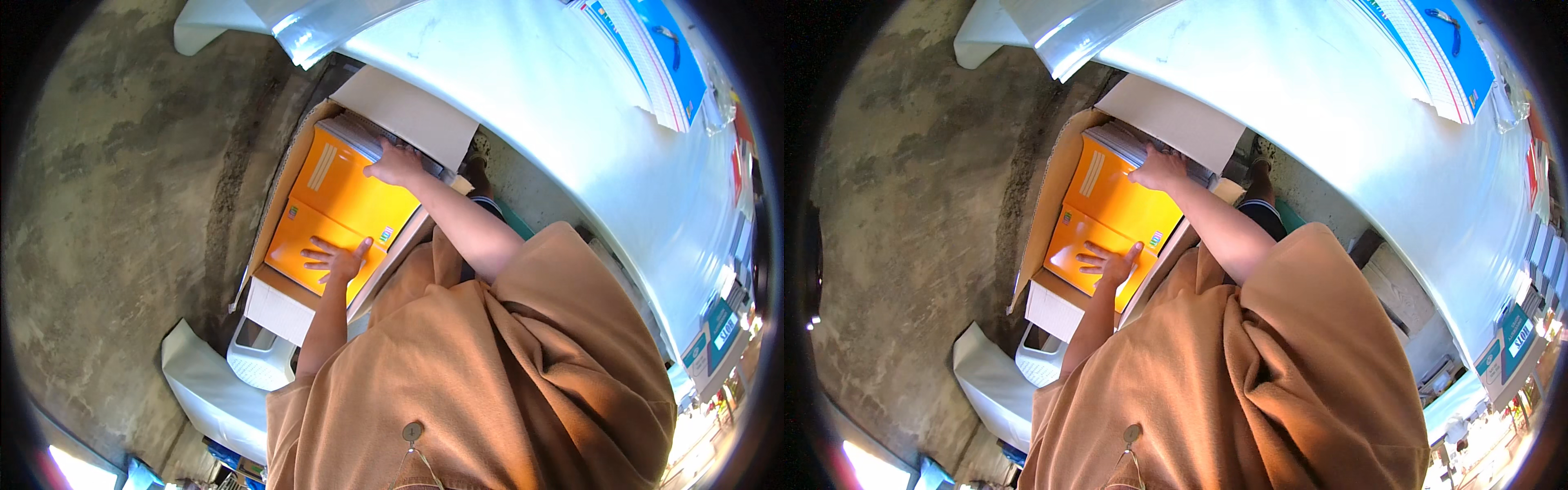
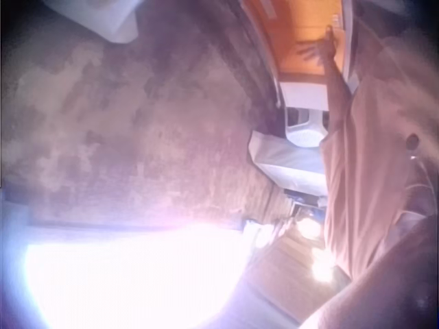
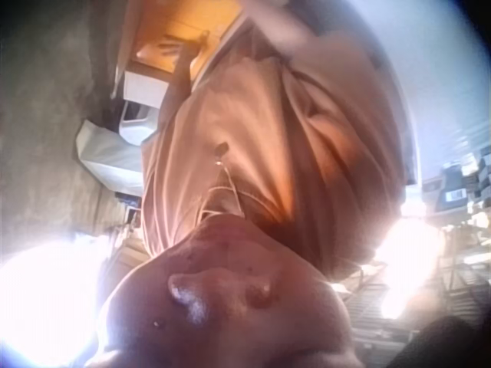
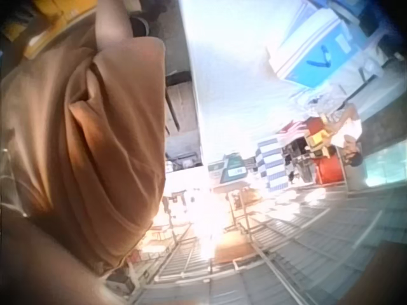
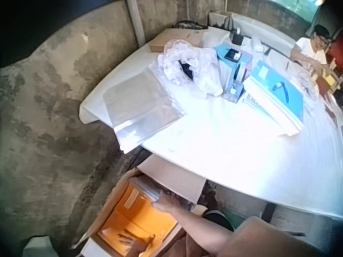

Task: The person opens a cardboard box, removes plastic covers, and proceeds to sort and pack notebooks of various colors into the box, eventually handling a stack of black binding combs on the table.

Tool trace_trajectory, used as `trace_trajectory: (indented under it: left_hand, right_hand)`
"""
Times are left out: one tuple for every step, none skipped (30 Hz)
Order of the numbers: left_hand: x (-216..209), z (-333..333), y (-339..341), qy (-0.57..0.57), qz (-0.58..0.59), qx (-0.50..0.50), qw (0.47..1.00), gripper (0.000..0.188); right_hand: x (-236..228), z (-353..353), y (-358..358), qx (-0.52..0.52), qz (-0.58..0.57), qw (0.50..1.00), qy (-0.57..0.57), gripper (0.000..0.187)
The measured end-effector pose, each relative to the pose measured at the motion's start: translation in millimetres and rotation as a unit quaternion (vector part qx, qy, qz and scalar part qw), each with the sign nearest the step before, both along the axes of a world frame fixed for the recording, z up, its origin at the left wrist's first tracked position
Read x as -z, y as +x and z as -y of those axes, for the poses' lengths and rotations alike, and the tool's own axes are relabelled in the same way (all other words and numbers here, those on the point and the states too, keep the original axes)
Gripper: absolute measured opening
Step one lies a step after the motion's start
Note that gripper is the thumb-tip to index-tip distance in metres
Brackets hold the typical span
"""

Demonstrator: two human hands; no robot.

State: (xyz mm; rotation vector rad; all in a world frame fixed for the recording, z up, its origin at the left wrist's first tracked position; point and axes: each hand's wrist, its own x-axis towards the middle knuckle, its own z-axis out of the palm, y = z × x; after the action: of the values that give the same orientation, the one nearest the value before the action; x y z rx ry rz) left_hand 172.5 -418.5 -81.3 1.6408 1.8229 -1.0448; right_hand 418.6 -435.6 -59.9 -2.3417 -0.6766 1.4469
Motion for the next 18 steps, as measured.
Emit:
trace_trajectory:
  left_hand:
    - [0.2, 0.1, 0.6, 0.006, -0.005, 0.003, 1.000, 0.139]
    - [0.4, 0.4, 1.0, 0.012, -0.010, 0.006, 1.000, 0.139]
    - [0.9, 0.9, 0.1, 0.013, -0.010, 0.005, 1.000, 0.139]
    - [1.2, 0.8, -1.2, 0.011, -0.004, 0.005, 1.000, 0.139]
    - [1.3, 1.0, -2.7, 0.010, 0.001, 0.006, 1.000, 0.138]
    - [0.1, 1.2, -1.9, 0.010, 0.003, 0.005, 1.000, 0.138]
    - [-1.2, 1.4, -1.5, 0.006, 0.004, 0.002, 1.000, 0.138]
    - [-2.7, 2.0, -1.4, 0.005, 0.006, 0.000, 1.000, 0.138]
    - [-3.0, 1.8, 1.2, 0.003, 0.012, -0.001, 1.000, 0.138]
    - [-4.4, 2.5, 2.0, 0.009, 0.000, -0.003, 1.000, 0.137]
    - [-6.2, 3.3, 2.0, 0.015, -0.011, -0.005, 1.000, 0.137]
    - [-7.4, 2.7, 3.2, 0.018, -0.008, -0.007, 1.000, 0.137]
    - [-8.2, 2.5, 4.9, 0.020, -0.004, -0.007, 1.000, 0.137]
    - [-8.6, 2.5, 7.3, 0.020, -0.004, -0.005, 1.000, 0.136]
    - [-10.6, 2.1, 6.2, 0.020, -0.008, -0.006, 1.000, 0.136]
    - [-12.0, 2.1, 6.2, 0.018, -0.002, -0.009, 1.000, 0.136]
    - [-12.8, 1.8, 7.4, 0.016, 0.005, -0.012, 1.000, 0.137]
    - [-16.8, 2.5, 7.8, 0.009, 0.013, -0.017, 1.000, 0.137]
  right_hand:
    - [6.9, -0.5, 2.0, 0.001, 0.000, 1.000, 0.000, 0.089]
    - [13.5, -0.7, 3.2, 0.015, -0.009, 1.000, 0.003, 0.091]
    - [15.3, -1.6, 4.2, 0.025, -0.019, 0.999, 0.006, 0.093]
    - [16.9, -2.2, 5.1, 0.023, -0.019, 1.000, 0.007, 0.093]
    - [18.5, -2.7, 5.4, 0.026, -0.029, 0.999, 0.003, 0.095]
    - [18.9, -3.1, 6.4, 0.028, -0.038, 0.999, -0.001, 0.096]
    - [19.1, -3.5, 6.4, 0.027, -0.036, 0.999, -0.001, 0.096]
    - [19.2, -4.1, 5.4, 0.030, -0.056, 0.998, -0.004, 0.098]
    - [20.5, -4.7, 7.8, 0.035, -0.071, 0.997, -0.006, 0.099]
    - [21.4, -5.6, 8.0, 0.035, -0.065, 0.997, -0.005, 0.099]
    - [22.2, -6.6, 6.4, 0.010, -0.056, 0.998, -0.011, 0.103]
    - [25.9, -6.9, 8.0, -0.015, -0.045, 0.999, -0.016, 0.106]
    - [29.8, -6.1, 11.1, -0.015, -0.037, 0.999, -0.014, 0.106]
    - [33.7, -5.2, 14.7, 0.004, -0.071, 0.997, -0.009, 0.107]
    - [31.3, -6.8, 14.2, 0.021, -0.110, 0.994, -0.003, 0.108]
    - [29.0, -6.7, 14.9, 0.022, -0.112, 0.993, -0.012, 0.106]
    - [26.7, -5.1, 13.8, 0.020, -0.109, 0.994, -0.009, 0.106]
    - [21.1, -3.2, 10.5, 0.004, -0.075, 0.997, 0.002, 0.103]
